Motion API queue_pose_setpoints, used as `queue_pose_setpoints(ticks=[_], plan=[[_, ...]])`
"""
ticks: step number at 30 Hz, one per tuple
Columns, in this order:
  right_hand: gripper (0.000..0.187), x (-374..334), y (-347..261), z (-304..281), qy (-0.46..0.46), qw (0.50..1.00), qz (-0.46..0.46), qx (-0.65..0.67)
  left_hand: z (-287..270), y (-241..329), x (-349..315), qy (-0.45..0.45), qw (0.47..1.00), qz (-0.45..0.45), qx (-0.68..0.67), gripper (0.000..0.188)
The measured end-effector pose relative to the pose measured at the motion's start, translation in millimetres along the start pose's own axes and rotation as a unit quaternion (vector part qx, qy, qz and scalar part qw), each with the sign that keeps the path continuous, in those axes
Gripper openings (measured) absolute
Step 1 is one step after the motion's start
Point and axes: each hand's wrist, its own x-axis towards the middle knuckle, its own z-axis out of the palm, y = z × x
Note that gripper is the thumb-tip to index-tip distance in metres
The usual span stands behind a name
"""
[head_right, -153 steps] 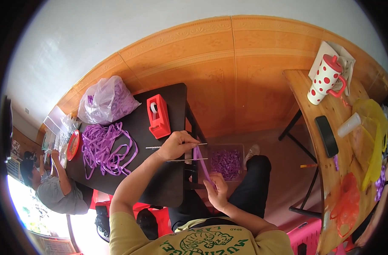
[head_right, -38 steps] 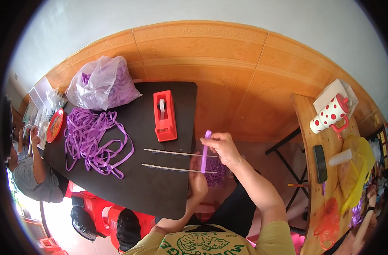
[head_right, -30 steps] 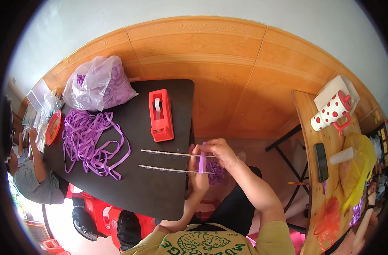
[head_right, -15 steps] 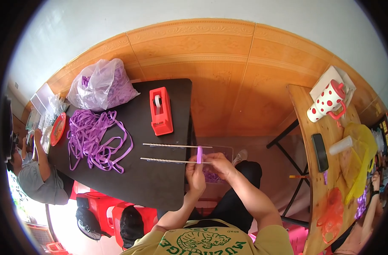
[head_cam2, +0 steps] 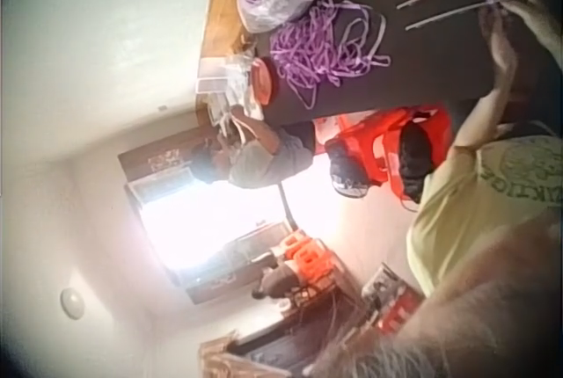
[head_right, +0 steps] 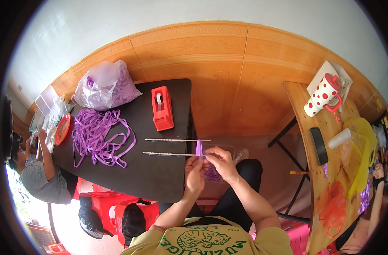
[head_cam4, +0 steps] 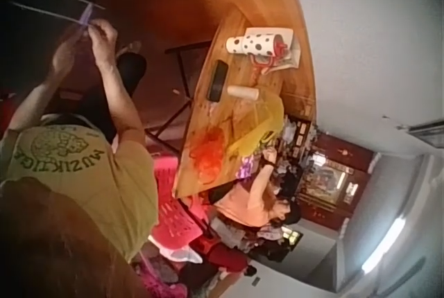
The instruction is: Wrapping purple ribbons around parallel metal rods to create decorative ribbon items.
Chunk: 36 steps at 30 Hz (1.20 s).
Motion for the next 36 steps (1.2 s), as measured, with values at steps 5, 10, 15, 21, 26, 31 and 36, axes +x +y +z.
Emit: queue_pose_setpoints(ticks=[5, 10, 15, 21, 26, 31, 36], plan=[[0.007, -0.1, 7.6, 9.1, 0.006, 1.000, -0.029, 0.005, -5.0, -7.2, -0.6, -0.004, 1.000, 0.024, -0.013, 0.010], [0.005, 2.2, 19.7, 13.4, 0.017, 0.996, -0.077, -0.041, 1.1, -4.9, -2.8, 0.010, 1.000, 0.025, -0.014, 0.010], [0.002, 3.3, 19.7, 20.0, 0.035, 0.980, -0.149, -0.130, -1.5, -5.1, -2.9, 0.015, 0.999, 0.039, 0.007, 0.011], [0.002, -0.1, 24.4, 21.1, 0.039, 0.987, -0.127, -0.093, -0.3, -3.6, -4.7, 0.015, 0.999, 0.047, 0.019, 0.012], [0.002, -2.5, 21.7, 23.4, 0.042, 0.993, -0.089, -0.062, -2.8, -2.7, -6.8, 0.002, 0.999, 0.038, 0.020, 0.016], [0.002, -2.1, 20.6, 21.8, 0.045, 0.987, -0.118, -0.098, 2.8, 2.3, -11.3, -0.014, 0.999, 0.045, 0.020, 0.018], [0.002, -3.1, 15.8, 24.0, 0.045, 0.980, -0.135, -0.137, 4.1, 2.0, -5.9, 0.036, 0.999, 0.033, -0.012, 0.014]])
